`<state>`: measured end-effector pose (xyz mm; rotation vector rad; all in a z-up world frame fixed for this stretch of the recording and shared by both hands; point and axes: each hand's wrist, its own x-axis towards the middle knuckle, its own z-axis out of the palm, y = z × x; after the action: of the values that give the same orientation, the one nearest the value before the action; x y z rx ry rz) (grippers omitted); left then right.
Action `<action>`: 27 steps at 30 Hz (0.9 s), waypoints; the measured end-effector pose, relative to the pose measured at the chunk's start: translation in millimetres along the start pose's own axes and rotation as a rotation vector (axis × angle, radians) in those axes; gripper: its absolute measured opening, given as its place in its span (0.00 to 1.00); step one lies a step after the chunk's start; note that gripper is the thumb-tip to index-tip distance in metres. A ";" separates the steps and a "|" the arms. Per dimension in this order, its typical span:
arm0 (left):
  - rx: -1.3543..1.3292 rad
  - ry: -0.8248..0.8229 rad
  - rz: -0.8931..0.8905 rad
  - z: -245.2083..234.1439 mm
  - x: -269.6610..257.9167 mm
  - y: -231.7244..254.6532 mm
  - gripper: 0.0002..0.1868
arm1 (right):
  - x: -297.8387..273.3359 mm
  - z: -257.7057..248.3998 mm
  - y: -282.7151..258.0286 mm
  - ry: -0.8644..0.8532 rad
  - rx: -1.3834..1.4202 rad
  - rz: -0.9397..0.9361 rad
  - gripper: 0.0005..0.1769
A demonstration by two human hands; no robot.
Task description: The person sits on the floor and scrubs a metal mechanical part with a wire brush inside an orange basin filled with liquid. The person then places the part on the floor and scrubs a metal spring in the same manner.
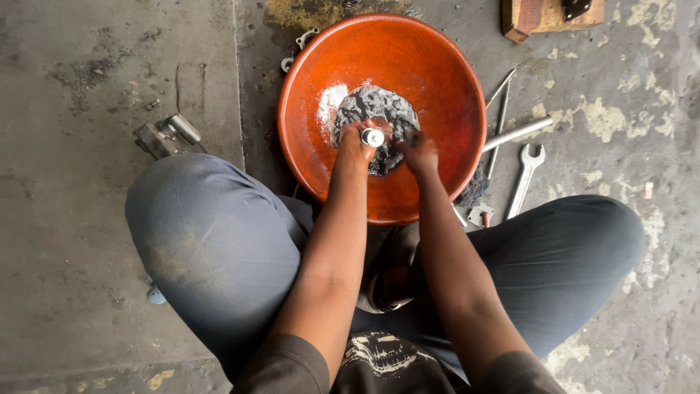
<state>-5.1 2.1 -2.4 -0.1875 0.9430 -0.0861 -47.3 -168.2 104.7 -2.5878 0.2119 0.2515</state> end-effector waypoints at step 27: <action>0.265 -0.011 0.157 22.8 -53.9 16.3 0.09 | -53.4 -79.1 -83.9 -0.538 0.858 0.170 0.08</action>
<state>-18.4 29.2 50.3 0.1303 0.9225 -0.0645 -71.6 -132.6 224.2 -1.5892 0.2665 0.7231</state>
